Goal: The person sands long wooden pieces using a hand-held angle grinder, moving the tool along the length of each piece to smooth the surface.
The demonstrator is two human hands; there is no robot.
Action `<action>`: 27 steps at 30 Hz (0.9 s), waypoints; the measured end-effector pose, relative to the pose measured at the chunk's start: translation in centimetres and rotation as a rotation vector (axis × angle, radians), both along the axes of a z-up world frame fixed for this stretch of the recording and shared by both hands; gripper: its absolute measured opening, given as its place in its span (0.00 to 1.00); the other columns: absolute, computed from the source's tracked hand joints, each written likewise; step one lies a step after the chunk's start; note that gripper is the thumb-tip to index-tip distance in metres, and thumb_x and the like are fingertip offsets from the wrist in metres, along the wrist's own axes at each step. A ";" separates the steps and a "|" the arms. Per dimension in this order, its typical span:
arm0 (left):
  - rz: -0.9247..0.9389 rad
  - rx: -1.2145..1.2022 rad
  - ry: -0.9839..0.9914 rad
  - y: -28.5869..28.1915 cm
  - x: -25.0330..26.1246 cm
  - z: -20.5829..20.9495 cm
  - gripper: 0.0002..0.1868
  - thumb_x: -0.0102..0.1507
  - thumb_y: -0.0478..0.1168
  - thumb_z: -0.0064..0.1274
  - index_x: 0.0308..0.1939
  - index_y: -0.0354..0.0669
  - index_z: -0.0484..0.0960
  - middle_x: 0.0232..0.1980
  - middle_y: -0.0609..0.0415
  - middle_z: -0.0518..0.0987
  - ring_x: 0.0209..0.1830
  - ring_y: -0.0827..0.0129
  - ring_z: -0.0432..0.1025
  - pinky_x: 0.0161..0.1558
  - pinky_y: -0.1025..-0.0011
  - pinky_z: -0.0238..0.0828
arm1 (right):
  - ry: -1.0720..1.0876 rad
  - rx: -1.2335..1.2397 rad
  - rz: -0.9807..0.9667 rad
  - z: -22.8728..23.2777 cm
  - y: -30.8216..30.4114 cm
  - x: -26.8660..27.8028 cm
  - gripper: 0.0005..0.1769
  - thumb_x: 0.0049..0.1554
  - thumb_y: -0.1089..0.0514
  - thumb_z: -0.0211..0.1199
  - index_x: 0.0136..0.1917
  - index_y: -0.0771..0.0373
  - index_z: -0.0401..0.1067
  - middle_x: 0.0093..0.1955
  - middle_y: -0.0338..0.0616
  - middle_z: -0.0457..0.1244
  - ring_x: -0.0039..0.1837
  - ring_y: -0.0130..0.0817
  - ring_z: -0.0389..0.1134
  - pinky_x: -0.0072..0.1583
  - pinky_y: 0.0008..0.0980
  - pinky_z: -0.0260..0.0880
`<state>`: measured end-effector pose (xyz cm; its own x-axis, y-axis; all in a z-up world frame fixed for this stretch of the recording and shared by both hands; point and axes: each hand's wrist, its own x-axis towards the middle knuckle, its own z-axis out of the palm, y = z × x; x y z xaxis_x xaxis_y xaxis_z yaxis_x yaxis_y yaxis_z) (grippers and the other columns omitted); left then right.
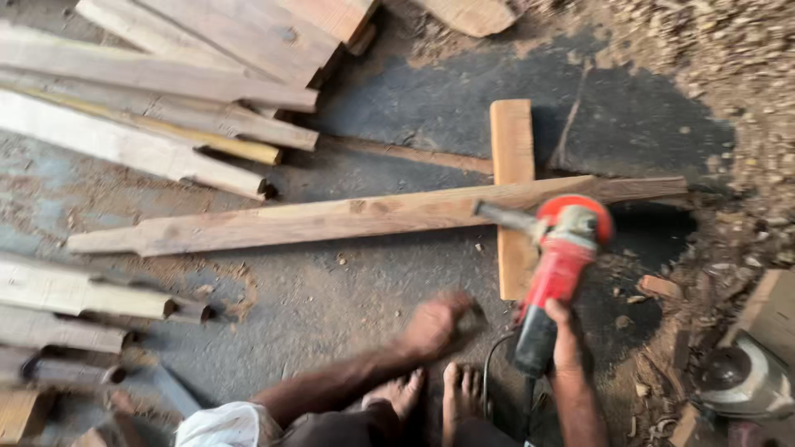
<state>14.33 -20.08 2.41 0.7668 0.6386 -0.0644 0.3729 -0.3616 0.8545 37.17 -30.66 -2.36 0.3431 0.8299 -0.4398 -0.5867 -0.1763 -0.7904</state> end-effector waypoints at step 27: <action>0.280 0.296 0.718 13.5 -17.9 -2.8 0.11 0.70 0.45 0.52 0.39 0.43 0.83 0.19 0.53 0.77 0.11 0.73 0.66 0.11 0.68 0.65 | 0.258 -0.206 0.786 3.6 11.6 -12.5 0.39 0.48 0.36 0.68 0.57 0.72 0.70 0.46 0.52 0.68 0.43 0.37 0.73 0.46 0.39 0.79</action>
